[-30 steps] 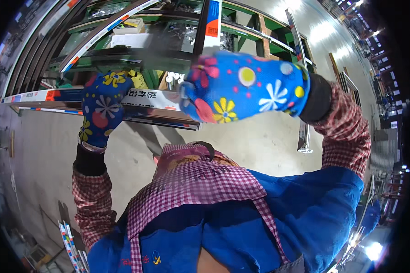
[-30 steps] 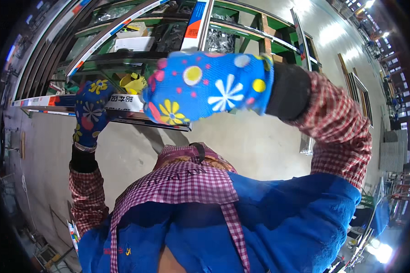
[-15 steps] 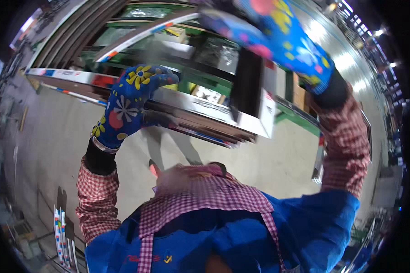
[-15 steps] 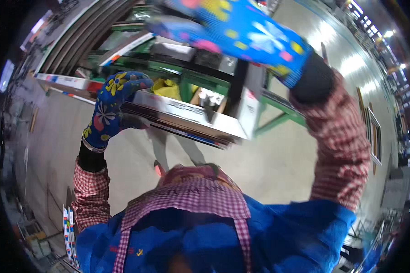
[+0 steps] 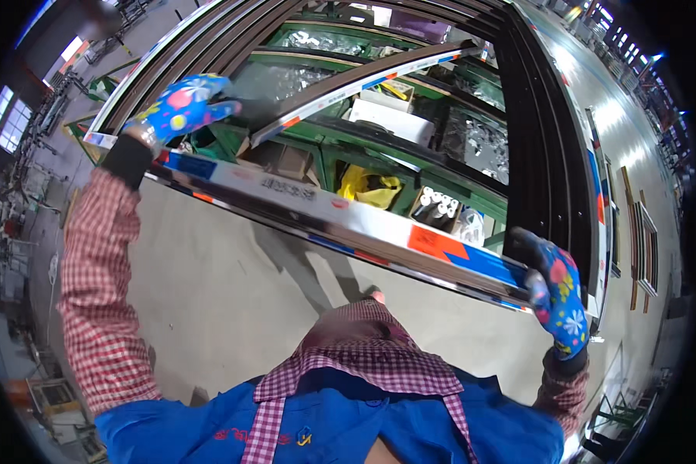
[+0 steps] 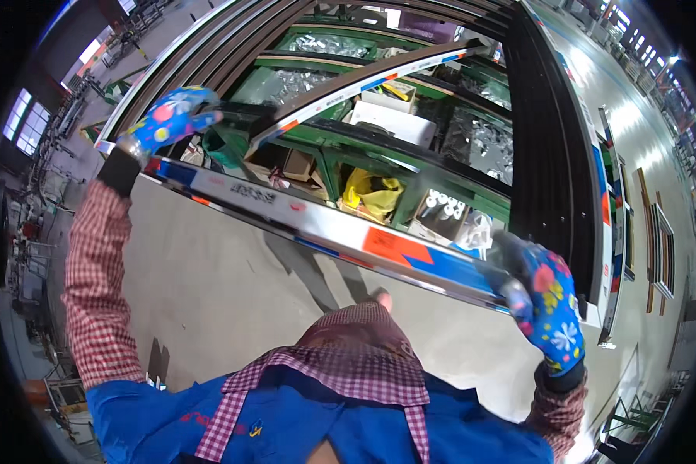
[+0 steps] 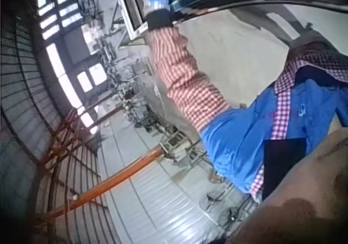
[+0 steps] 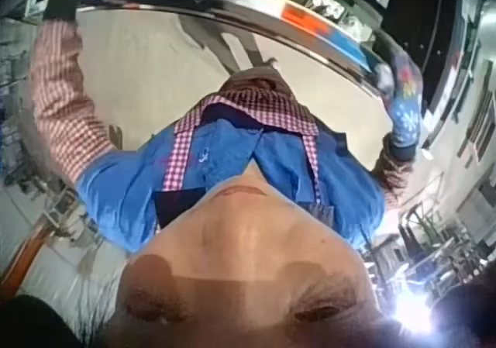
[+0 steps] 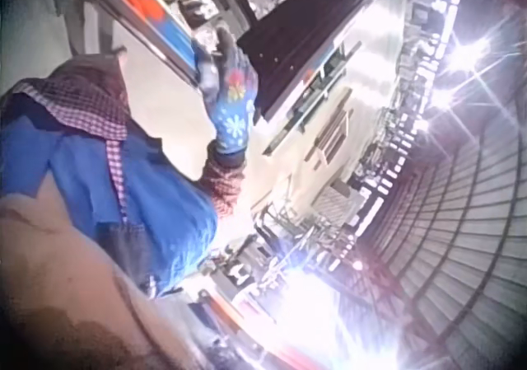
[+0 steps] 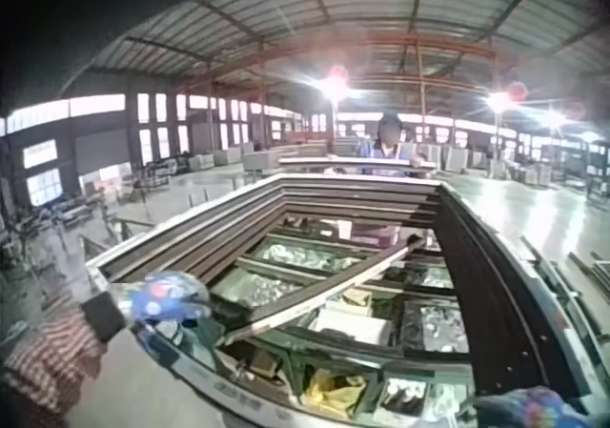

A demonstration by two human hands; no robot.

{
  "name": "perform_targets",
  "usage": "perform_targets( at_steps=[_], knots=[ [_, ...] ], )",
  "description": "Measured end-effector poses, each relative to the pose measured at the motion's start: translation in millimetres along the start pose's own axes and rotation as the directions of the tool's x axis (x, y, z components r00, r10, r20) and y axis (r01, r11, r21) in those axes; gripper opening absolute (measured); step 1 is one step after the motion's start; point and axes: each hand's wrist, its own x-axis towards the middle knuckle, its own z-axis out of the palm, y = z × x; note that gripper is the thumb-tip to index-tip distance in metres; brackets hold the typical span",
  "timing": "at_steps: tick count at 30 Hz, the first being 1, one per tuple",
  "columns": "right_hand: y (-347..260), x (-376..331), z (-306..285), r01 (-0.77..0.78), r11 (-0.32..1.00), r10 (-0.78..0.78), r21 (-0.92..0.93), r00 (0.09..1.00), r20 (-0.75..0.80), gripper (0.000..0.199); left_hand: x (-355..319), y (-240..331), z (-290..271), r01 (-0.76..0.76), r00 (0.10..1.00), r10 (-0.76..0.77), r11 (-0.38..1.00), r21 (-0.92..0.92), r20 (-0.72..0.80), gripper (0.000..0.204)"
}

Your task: The person assembles window frames by fitting aluminum frame pieces together by hand. They pick up individual frame pieces, align them with the corners of the existing structure, and press them into place before stacking the completed frames.

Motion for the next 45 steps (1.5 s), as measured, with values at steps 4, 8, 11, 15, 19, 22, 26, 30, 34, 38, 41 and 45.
perform_targets(
  at_steps=[4, 8, 11, 15, 19, 22, 26, 30, 34, 38, 41, 45],
  knots=[
    [-5, 27, 14, -0.102, 0.987, 0.105, 0.128, 0.994, -0.021, 0.068, 53, -69, 33, -0.012, 0.957, -0.053, 0.975, 0.224, 0.286, 0.049],
    [-29, 44, 23, -0.345, 0.936, 0.351, 0.068, 0.929, -0.119, 0.077, 115, -140, 80, -0.229, 0.875, 0.096, 0.945, 0.232, 0.474, 0.049],
    [-4, 21, 33, -0.413, 0.899, 0.433, 0.144, 0.888, -0.155, 0.077, 167, -134, 147, -0.147, 0.841, 0.003, 0.964, 0.222, 0.541, 0.054],
    [-25, 40, 23, -0.448, 0.893, 0.449, 0.04, 0.883, -0.137, 0.072, 172, -210, 282, 0.077, 0.863, -0.15, 0.983, 0.167, 0.483, 0.083],
    [-27, 80, 29, -0.374, 0.918, 0.395, 0.134, 0.896, -0.202, 0.055, 95, -385, 333, -0.015, 0.995, 0.087, 0.58, 0.815, -0.043, 0.097],
    [-61, 95, 25, -0.479, 0.878, 0.47, -0.005, 0.862, -0.19, 0.035, 141, -244, 366, -0.005, 1.0, 0.0, 0.877, 0.48, 0.011, 0.094],
    [-75, 189, 33, -0.522, 0.838, 0.51, 0.157, 0.852, 0.117, 0.039, 149, -177, 265, -0.211, 0.798, 0.182, 0.977, -0.016, 0.575, 0.084],
    [-24, 272, 112, -0.359, 0.747, 0.152, 0.559, 0.911, 0.382, 0.06, 146, -112, 152, 0.259, 0.846, 0.306, 0.479, -0.838, 0.437, 0.044],
    [-37, 380, 202, 0.145, 0.564, -0.038, 0.813, 0.988, -0.15, 0.068, 151, -71, 25, 0.588, 0.765, 0.334, -0.015, -0.808, 0.55, 0.045],
    [-119, 465, 186, 0.024, -0.062, 0.238, 0.998, 0.971, -0.009, 0.074, 97, -115, -28, 0.506, 0.827, 0.275, 0.016, -0.862, 0.49, 0.048],
    [-144, 496, 195, 0.019, -0.175, 0.487, 0.984, 0.871, 0.07, 0.083, 45, -145, -62, 0.497, 0.838, 0.1, 0.267, -0.825, 0.537, 0.042],
    [-221, 557, 218, 0.171, -0.528, 0.412, 0.832, 0.908, 0.075, 0.072, -65, -240, -94, 0.133, 0.88, 0.274, 0.643, -0.754, 0.389, 0.061]
  ],
)
